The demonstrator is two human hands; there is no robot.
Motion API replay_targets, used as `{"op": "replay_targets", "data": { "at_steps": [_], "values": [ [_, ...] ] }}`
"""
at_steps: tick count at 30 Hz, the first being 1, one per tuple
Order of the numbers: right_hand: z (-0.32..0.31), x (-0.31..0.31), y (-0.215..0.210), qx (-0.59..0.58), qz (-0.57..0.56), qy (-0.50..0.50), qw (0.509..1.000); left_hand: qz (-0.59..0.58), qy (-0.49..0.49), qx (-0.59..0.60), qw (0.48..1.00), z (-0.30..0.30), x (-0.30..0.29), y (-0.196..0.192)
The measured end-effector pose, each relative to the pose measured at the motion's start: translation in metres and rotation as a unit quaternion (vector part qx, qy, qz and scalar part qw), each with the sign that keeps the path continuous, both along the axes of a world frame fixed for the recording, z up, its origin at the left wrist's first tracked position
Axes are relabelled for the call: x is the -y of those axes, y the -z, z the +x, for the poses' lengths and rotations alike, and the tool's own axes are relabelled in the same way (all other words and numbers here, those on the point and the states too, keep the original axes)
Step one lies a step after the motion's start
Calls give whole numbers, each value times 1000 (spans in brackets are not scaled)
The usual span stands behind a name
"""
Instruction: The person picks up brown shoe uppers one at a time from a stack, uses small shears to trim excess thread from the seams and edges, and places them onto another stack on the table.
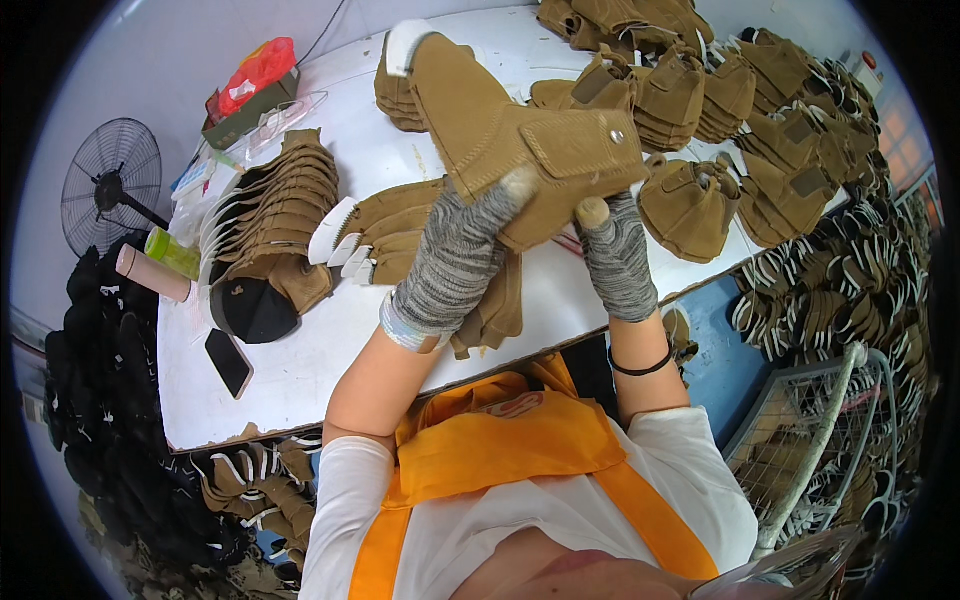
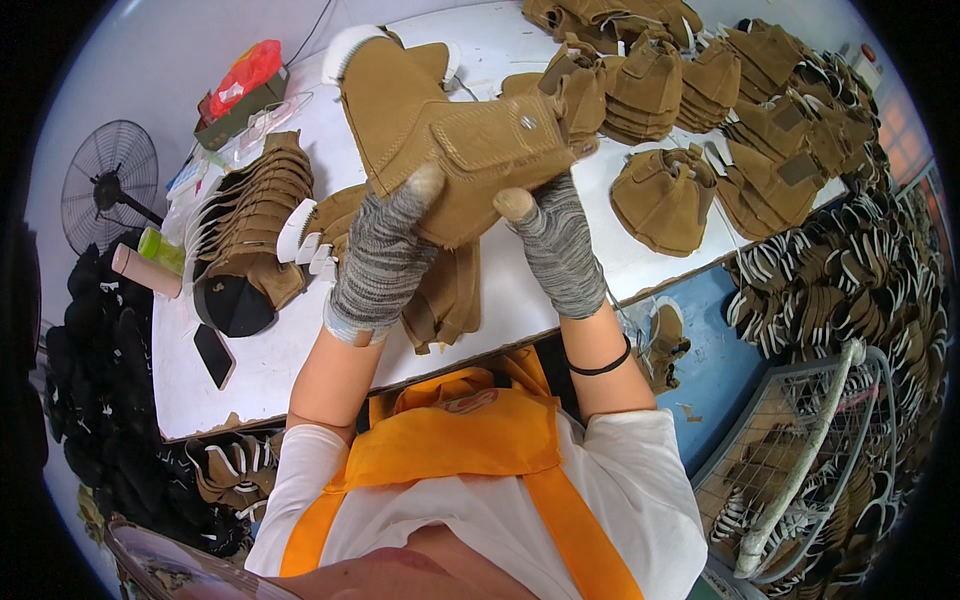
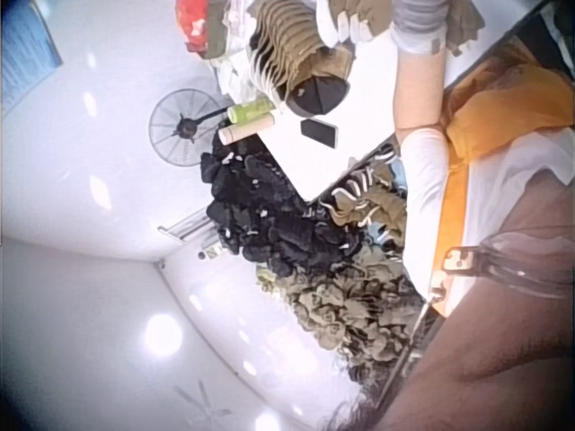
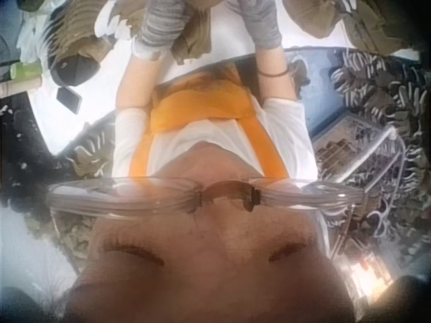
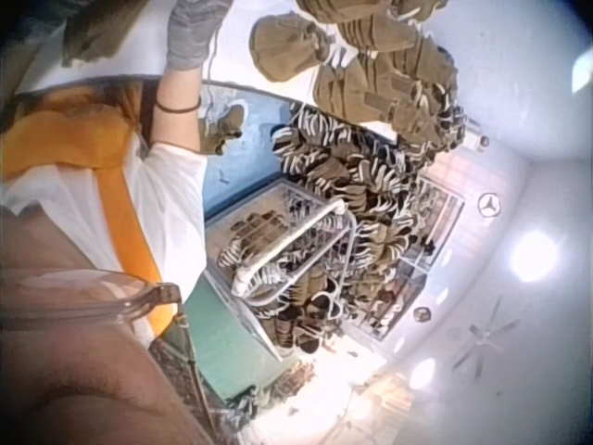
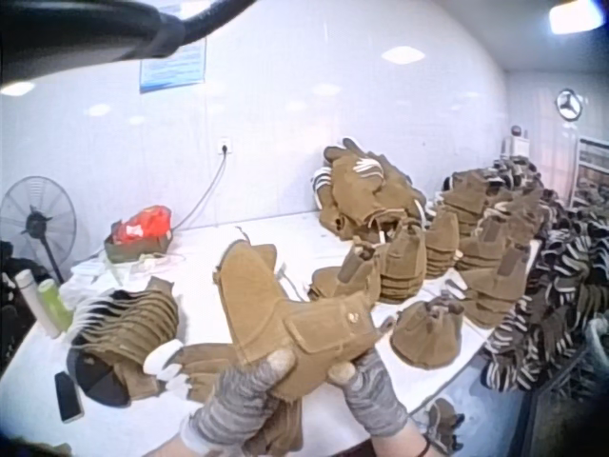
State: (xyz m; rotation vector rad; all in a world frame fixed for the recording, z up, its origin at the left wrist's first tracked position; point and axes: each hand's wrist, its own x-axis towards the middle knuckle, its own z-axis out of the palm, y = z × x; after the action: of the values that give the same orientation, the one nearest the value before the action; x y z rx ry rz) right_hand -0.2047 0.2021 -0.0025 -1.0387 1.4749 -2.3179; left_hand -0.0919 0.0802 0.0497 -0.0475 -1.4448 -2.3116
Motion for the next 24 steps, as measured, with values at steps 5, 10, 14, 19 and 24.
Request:
{"op": "replay_targets", "data": {
  "at_steps": [5, 10, 14, 19, 24],
  "values": [
    [5, -2, -15, -258, 32, 354, 899, -19, -50, 10, 999, -10, 3, 13],
    [8, -12, -31, -360, 46, 479, 799, -97, -102, -4, 990, -7, -3, 17],
    [14, -5, -34, -284, 42, 363, 886, -129, -126, -53, 982, -7, -14, 18],
    [17, 0, -39, -215, 43, 310, 925, -190, -150, -44, 969, 0, -14, 22],
    [14, 3, -29, -292, 64, 301, 906, -240, -192, -60, 950, -1, -15, 30]
  ]
}}
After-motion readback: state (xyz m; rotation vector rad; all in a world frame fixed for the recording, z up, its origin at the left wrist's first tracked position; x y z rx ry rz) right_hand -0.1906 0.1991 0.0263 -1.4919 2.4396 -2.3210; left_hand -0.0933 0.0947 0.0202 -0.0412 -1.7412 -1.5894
